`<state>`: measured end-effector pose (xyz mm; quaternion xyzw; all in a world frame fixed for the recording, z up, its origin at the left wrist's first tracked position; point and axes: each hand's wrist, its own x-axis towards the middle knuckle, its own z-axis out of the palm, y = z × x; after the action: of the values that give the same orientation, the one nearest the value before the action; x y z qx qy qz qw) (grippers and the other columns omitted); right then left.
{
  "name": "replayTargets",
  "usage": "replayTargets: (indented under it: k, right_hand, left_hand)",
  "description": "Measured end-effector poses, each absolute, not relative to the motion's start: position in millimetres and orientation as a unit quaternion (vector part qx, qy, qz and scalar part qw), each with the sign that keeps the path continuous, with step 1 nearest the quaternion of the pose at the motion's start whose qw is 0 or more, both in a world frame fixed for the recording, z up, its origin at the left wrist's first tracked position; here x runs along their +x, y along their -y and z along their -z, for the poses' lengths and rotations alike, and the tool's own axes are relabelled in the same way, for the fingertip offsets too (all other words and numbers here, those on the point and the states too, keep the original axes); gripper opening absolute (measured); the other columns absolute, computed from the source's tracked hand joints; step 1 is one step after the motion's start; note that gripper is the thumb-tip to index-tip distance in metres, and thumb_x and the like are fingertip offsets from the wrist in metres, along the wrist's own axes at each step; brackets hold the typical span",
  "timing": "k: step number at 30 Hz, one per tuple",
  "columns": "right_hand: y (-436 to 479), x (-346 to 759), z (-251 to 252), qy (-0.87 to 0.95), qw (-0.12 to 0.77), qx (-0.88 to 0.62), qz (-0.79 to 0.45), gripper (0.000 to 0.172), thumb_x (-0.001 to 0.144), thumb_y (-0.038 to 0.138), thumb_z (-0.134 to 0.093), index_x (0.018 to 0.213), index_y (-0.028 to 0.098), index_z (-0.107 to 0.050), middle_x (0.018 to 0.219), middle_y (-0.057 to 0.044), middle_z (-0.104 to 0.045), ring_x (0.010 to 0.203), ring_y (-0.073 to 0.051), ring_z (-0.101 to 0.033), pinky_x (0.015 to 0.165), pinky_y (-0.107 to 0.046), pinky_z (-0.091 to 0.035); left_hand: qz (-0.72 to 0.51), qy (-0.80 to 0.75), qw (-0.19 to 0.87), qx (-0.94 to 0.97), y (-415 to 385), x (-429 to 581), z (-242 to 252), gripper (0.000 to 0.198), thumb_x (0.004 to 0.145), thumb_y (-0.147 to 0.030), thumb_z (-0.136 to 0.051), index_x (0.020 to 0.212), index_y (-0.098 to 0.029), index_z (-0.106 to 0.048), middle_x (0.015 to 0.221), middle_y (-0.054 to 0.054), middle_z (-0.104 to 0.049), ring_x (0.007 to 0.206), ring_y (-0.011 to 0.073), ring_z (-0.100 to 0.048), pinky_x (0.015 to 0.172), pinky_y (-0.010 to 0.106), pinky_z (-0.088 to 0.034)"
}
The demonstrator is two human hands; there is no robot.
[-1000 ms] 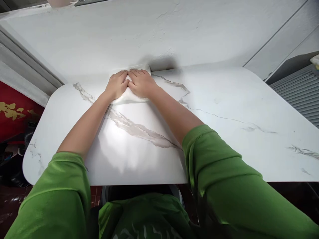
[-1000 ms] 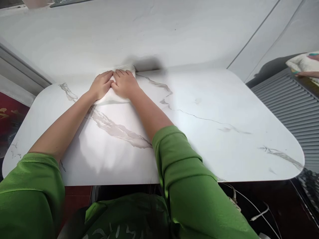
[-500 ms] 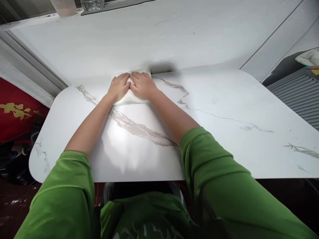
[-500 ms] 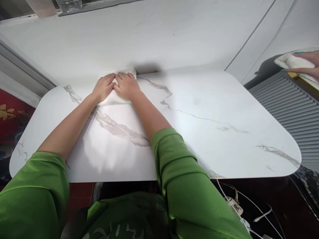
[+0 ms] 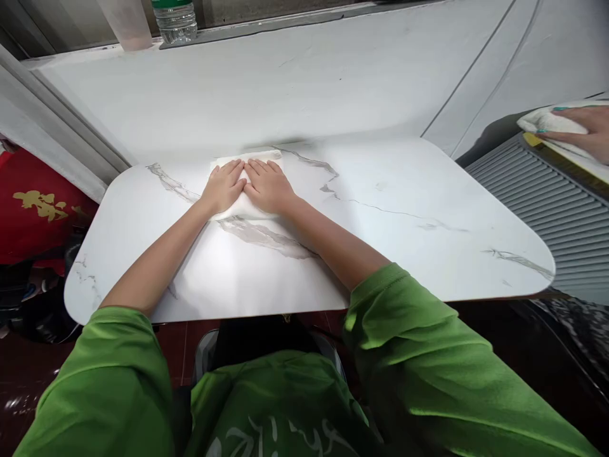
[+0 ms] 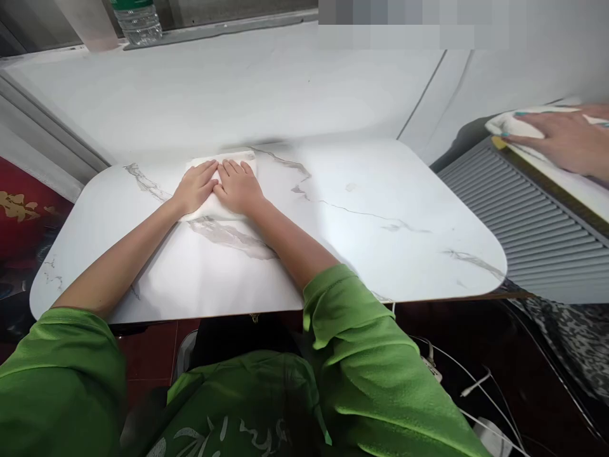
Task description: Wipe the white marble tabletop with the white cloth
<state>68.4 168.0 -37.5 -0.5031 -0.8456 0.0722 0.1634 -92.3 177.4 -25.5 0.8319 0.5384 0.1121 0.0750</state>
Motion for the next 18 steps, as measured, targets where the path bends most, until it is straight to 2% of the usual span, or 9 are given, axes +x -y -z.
replayTargets:
  k: [3,11,18]
  right_hand:
    - [-150.4,68.8,38.5,0.846,0.172,-0.499,-0.074,0.063,0.099,0.028,-0.028,0.155,0.001,-0.039,0.162,-0.018,-0.036,0.152,-0.03,-0.032,0.126,-0.054,-0.018]
    - [-104.6,64.5,32.4,0.861,0.146,-0.48,-0.079,0.063,0.1,0.028,-0.027,0.156,0.0,-0.037,0.164,-0.019,-0.032,0.153,-0.03,-0.029,0.127,-0.053,-0.017]
    - [-74.2,56.3,35.1,0.868,0.145,-0.468,-0.076,0.063,0.1,0.029,-0.027,0.155,-0.001,-0.037,0.163,-0.02,-0.035,0.153,-0.03,-0.03,0.127,-0.053,-0.018]
  left_hand:
    - [-0.114,-0.542,0.082,0.828,-157.3,-91.8,24.5,0.053,0.105,-0.034,-0.033,0.156,-0.021,-0.041,0.165,0.009,-0.037,0.154,0.0245,-0.03,0.127,0.048,-0.018]
    - [-0.107,-0.567,0.078,0.813,-100.2,-91.5,17.4,0.055,0.103,-0.028,-0.034,0.156,-0.014,-0.04,0.164,0.012,-0.036,0.155,0.0248,-0.029,0.128,0.048,-0.017]
    - [-0.104,-0.565,0.084,0.814,-69.2,-105.6,18.5,0.053,0.105,-0.034,-0.033,0.156,-0.02,-0.039,0.165,0.009,-0.036,0.155,0.0241,-0.028,0.128,0.05,-0.015]
